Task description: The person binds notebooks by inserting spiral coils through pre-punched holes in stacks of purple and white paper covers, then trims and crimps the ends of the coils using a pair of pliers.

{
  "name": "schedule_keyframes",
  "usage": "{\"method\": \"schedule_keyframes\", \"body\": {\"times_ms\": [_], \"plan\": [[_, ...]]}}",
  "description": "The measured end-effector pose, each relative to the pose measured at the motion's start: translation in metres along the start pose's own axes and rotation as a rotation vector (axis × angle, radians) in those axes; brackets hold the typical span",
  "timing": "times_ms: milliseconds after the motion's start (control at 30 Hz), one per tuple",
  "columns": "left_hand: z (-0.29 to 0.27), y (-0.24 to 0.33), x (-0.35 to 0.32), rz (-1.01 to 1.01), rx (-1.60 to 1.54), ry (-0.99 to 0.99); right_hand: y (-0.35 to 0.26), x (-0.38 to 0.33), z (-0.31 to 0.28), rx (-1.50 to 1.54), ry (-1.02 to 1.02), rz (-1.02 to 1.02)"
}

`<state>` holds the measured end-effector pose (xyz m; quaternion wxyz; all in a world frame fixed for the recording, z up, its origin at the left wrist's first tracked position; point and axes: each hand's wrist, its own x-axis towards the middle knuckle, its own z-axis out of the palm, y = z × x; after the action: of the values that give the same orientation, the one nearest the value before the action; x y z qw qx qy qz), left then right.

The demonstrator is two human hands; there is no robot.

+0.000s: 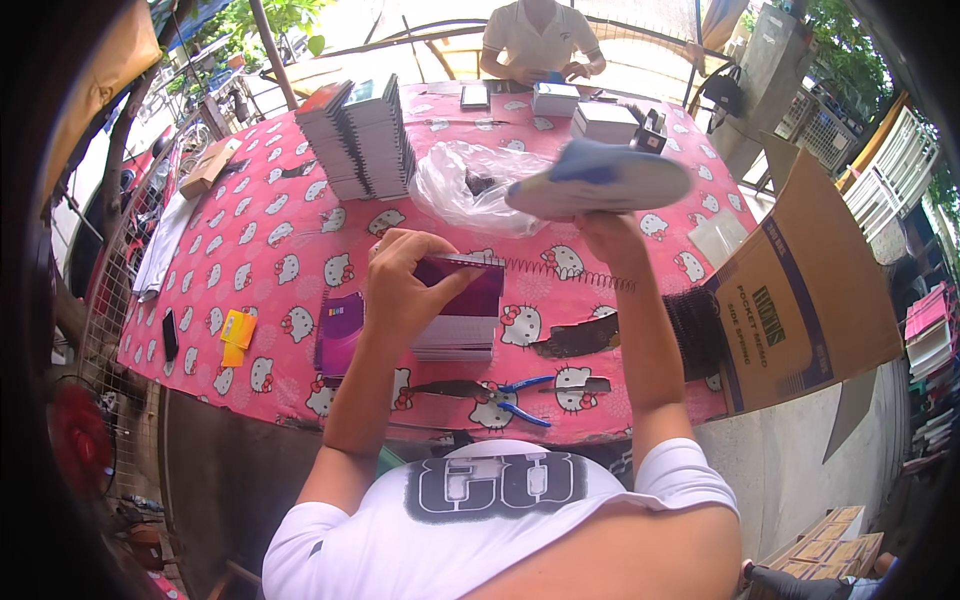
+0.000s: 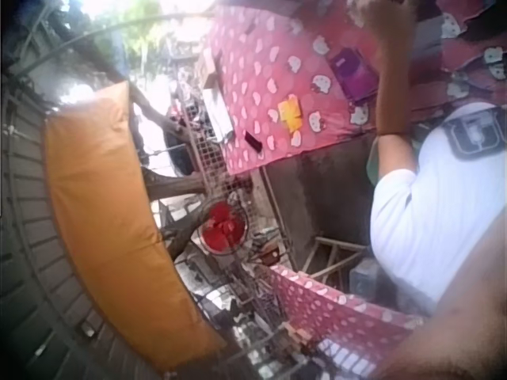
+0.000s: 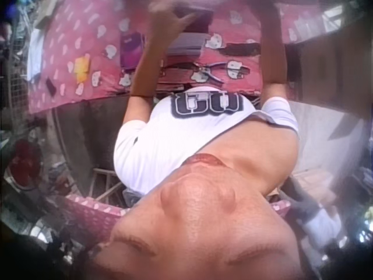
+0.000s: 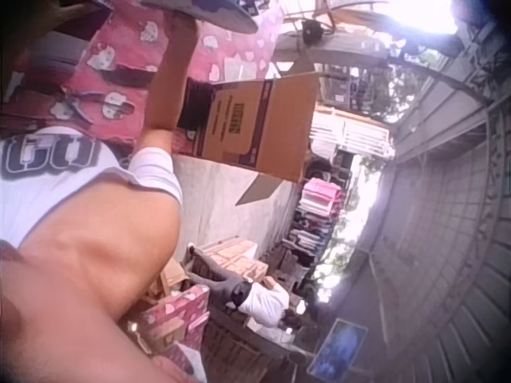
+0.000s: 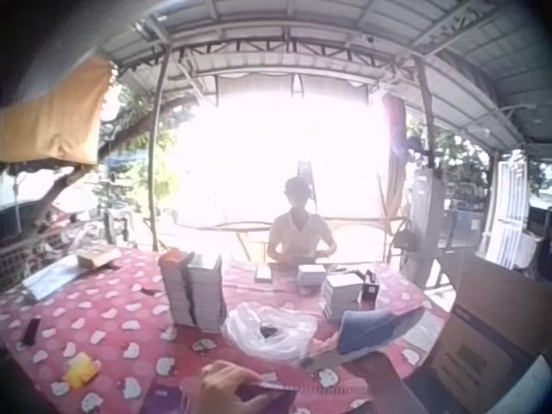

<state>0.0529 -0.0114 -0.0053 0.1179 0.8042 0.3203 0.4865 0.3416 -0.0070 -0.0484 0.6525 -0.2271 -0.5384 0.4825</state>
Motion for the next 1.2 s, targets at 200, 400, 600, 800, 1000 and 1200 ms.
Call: {"method": "schedule_keyframes", "body": {"times_ms": [200, 400, 600, 800, 1000, 1200], "plan": [[-0.001, 0.005, 0.005, -0.033, -0.033, -0.053, -0.037, 0.009, 0.024, -0.394, -0.191, 0.195], [-0.004, -0.002, 0.006, -0.019, -0.029, 0.019, -0.031, 0.027, 0.045, -1.121, -0.203, 0.079], [0.002, -0.017, -0.015, -0.249, -0.376, 0.161, -0.022, 0.034, 0.059, -0.81, -0.15, 0.165], [0.001, -0.029, -0.022, -0.463, -0.95, 0.221, -0.011, 0.054, 0.069, -1.293, -0.196, 0.016], [-0.004, -0.034, -0.024, -0.506, -1.052, 0.238, -0.009, 0.058, 0.073, -1.038, -0.207, 0.132], [-0.009, -0.035, -0.024, -0.537, -1.002, 0.248, -0.008, 0.055, 0.084, -1.187, -0.289, 0.004]]}}
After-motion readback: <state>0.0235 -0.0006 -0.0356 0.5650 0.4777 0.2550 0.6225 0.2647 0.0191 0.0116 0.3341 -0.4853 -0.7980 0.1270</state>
